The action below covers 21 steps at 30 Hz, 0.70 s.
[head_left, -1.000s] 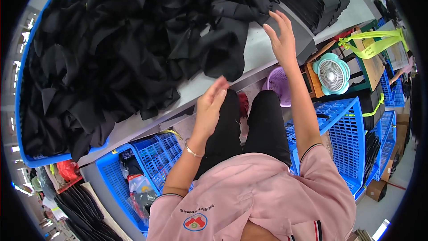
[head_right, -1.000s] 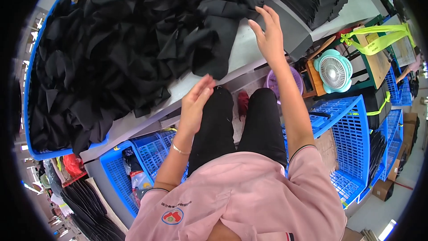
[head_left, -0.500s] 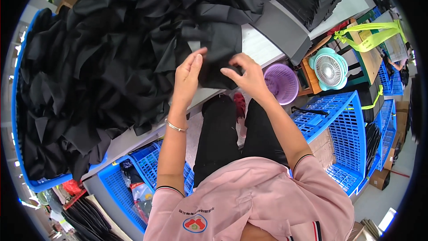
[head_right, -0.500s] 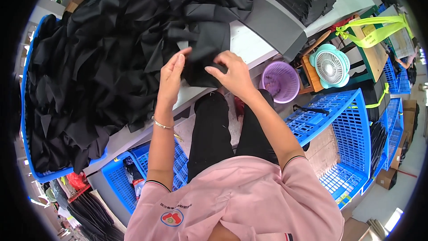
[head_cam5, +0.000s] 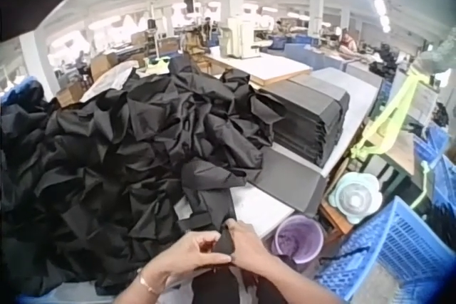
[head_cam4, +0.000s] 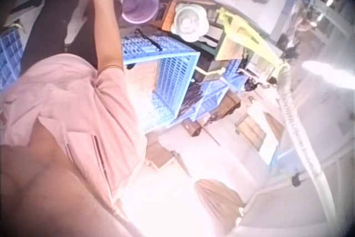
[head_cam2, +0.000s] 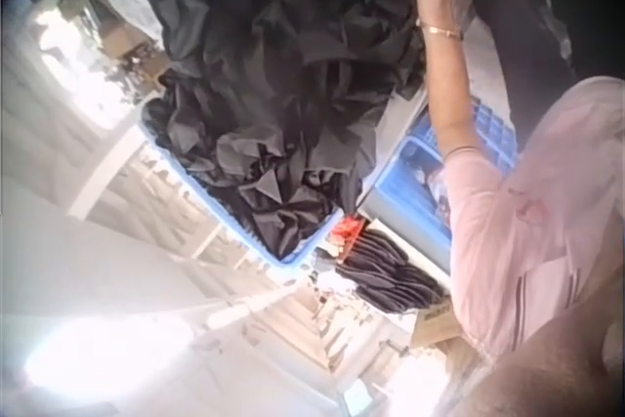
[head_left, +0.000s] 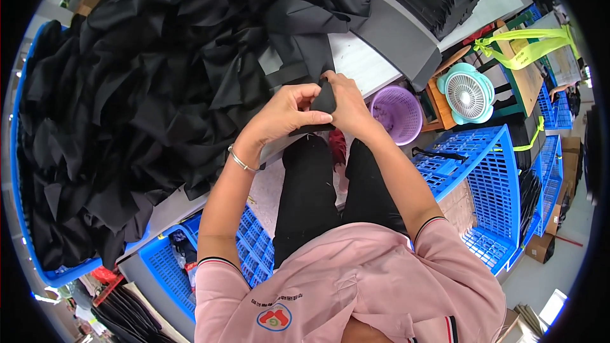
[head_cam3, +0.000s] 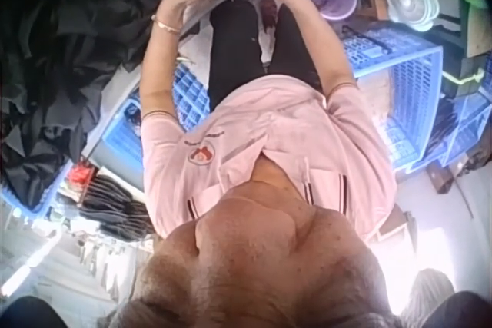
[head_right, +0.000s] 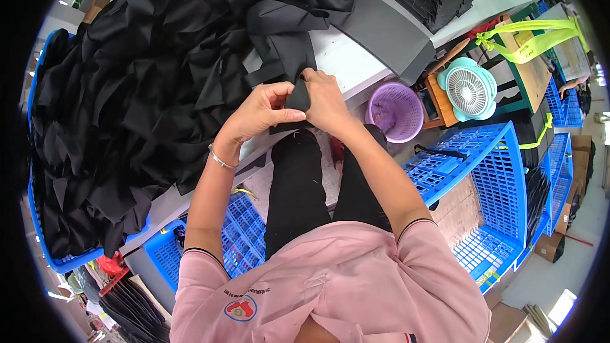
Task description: Folding and checking black fabric pieces at a factory workbench.
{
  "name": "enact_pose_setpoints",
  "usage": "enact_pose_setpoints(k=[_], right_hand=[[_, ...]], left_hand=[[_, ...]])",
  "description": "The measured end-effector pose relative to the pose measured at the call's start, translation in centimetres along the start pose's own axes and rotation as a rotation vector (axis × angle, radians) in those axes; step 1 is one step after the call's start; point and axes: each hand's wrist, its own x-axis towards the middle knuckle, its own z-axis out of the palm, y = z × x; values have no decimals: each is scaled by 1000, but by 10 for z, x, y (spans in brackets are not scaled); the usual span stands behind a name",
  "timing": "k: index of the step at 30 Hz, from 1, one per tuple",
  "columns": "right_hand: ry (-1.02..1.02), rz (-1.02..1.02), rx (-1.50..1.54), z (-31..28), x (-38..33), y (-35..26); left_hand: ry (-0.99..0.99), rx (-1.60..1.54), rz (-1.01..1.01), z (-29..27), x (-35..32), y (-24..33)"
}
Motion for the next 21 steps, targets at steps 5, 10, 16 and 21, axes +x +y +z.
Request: enact_pose_setpoints(k=[5, 10, 16, 21], right_hand=[[467, 136, 234, -18, -4, 16], [451, 312, 469, -11, -11, 16], [329, 325, 807, -20, -24, 25], [281, 148, 564, -7, -28, 9]], left_hand=[[856, 201, 275, -19, -12, -17], [780, 84, 112, 2, -13, -29], [431, -226, 117, 8, -39, -5], [486, -133, 93, 9, -36, -25]])
